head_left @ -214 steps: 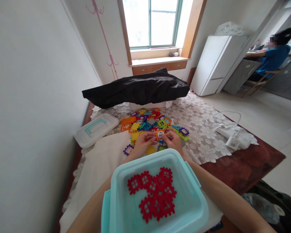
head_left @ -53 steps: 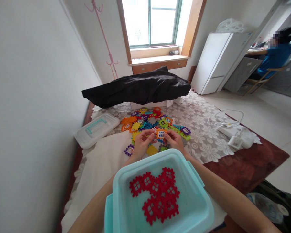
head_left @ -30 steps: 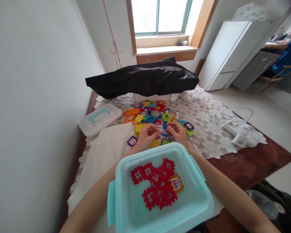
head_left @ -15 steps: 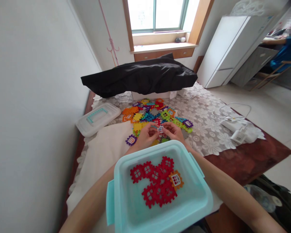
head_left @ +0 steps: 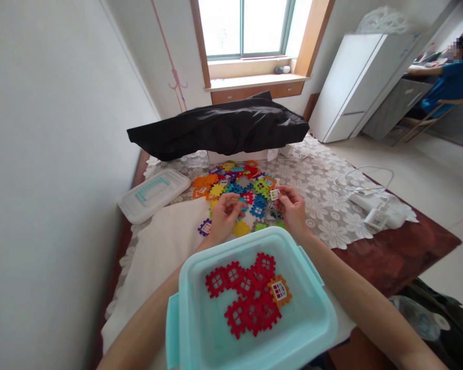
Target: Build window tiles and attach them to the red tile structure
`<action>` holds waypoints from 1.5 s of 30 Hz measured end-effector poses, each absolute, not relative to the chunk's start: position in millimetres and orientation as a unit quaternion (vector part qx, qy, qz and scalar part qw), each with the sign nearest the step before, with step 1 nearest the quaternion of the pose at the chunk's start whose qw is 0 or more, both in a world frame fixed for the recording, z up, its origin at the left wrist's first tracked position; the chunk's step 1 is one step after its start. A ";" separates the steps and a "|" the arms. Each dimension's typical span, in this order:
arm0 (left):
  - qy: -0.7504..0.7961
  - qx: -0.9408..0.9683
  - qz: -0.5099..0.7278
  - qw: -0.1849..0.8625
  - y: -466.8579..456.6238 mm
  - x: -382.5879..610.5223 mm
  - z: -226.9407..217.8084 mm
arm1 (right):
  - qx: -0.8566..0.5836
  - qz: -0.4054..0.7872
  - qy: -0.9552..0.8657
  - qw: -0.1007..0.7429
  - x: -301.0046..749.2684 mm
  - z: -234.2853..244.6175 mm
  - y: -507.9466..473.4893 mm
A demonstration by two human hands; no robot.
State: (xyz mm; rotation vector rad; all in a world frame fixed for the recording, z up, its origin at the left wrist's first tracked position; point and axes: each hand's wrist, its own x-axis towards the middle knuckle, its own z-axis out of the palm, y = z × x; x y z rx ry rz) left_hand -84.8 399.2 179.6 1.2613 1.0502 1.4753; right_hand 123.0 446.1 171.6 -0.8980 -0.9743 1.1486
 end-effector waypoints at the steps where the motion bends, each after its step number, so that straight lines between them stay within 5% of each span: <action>1: 0.428 0.502 0.614 0.434 400.6 -86.3 179.8 | -0.396 0.505 -0.395 0.657 126.8 171.9 450.3; 9: 0.452 0.476 0.666 0.354 405.0 -92.4 180.7 | -0.387 0.564 -0.301 0.664 136.9 169.6 465.2; 14: 0.459 0.489 0.654 0.349 404.1 -92.1 179.3 | -0.415 0.475 -0.412 0.657 144.5 175.4 463.3; 21: 0.460 0.521 0.614 0.373 402.4 -93.2 175.8 | -0.454 0.180 -0.804 0.339 157.4 176.1 463.2; 27: 0.474 0.555 0.575 0.369 400.0 -93.2 172.3 | -0.382 0.157 -0.891 0.190 166.9 185.3 454.1; 45: 0.489 0.634 0.490 0.344 398.6 -94.0 170.1 | -0.349 0.253 -0.870 0.241 171.0 182.5 455.3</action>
